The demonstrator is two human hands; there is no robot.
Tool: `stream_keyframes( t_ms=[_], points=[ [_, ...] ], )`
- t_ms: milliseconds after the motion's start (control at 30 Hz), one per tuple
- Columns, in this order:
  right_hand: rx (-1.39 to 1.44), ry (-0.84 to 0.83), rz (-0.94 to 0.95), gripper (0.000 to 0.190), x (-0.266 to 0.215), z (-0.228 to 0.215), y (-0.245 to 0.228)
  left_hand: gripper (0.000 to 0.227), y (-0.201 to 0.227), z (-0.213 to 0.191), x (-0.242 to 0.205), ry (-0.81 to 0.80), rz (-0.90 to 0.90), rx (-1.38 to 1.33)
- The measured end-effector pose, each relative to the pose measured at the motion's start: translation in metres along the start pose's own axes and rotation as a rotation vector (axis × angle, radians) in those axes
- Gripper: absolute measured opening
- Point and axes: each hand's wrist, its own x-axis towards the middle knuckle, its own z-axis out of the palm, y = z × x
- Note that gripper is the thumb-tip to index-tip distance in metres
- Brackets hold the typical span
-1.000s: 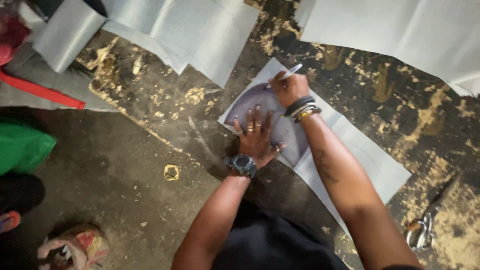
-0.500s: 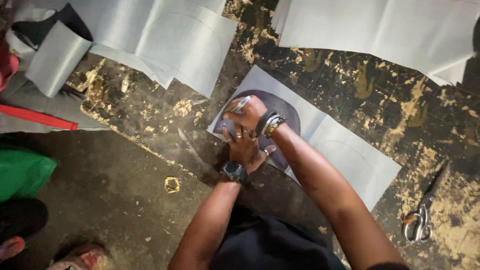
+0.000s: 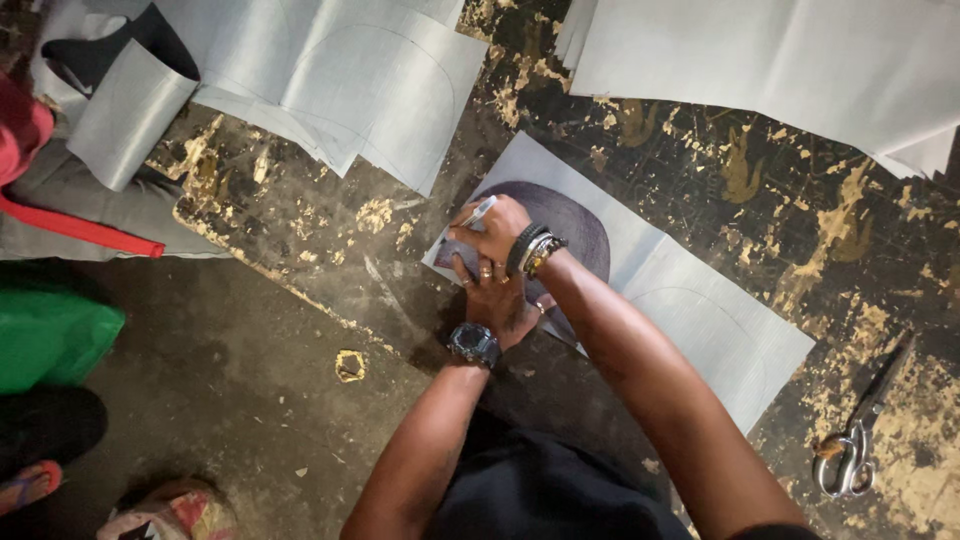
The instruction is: The person places a semi-circular pattern on sheets of white material and traces its outline with a pen. They repeatedly lift the pattern, move it to a new sheet, and trace again, creating multiple marked outlines.
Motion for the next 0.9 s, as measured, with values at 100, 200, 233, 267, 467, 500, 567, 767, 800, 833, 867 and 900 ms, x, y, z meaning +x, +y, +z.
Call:
stream_keyframes(
  t_ms=[100,200,233,267,467,500,567,767,800,833,867,900],
  points=[
    [-0.075,0.063,0.002,0.013,0.002,-0.005,0.007,0.1,0.001,-0.002,0.0,-0.168,-0.055,0.02],
    [-0.159,0.178,0.052,0.013,0.003,-0.025,0.022,0.097,0.003,-0.003,0.003,-0.33,-0.099,0.039],
    [-0.213,0.211,0.061,0.013,0.002,-0.034,0.028,0.101,0.004,-0.003,0.004,-0.272,-0.09,0.022],
    [-0.268,0.243,0.069,0.014,0.002,-0.043,0.034,0.106,0.003,-0.003,0.005,-0.214,-0.08,0.006],
    [-0.547,0.319,0.382,0.029,-0.034,-0.092,0.059,0.11,0.005,-0.005,0.003,-0.246,-0.068,0.089],
    [-0.524,0.336,0.374,0.027,-0.043,-0.096,0.059,0.11,0.006,-0.007,0.005,-0.289,-0.08,0.093],
    [-0.474,0.369,0.356,0.025,-0.065,-0.097,0.056,0.11,0.008,-0.011,0.007,-0.375,-0.108,0.107],
    [-0.492,0.486,0.312,0.015,-0.119,-0.096,0.045,0.107,0.01,-0.023,0.011,-0.398,-0.1,0.104],
    [-0.5,0.499,0.302,0.014,-0.128,-0.096,0.043,0.107,0.011,-0.023,0.012,-0.396,-0.1,0.113],
    [-0.506,0.508,0.292,0.013,-0.139,-0.094,0.041,0.107,0.011,-0.023,0.011,-0.398,-0.102,0.123],
    [-0.512,0.517,0.283,0.012,-0.148,-0.091,0.038,0.107,0.011,-0.022,0.01,-0.4,-0.105,0.133],
    [-0.525,0.518,0.313,0.012,-0.158,-0.088,0.035,0.107,0.01,-0.021,0.01,-0.386,-0.093,0.137]
  ],
)
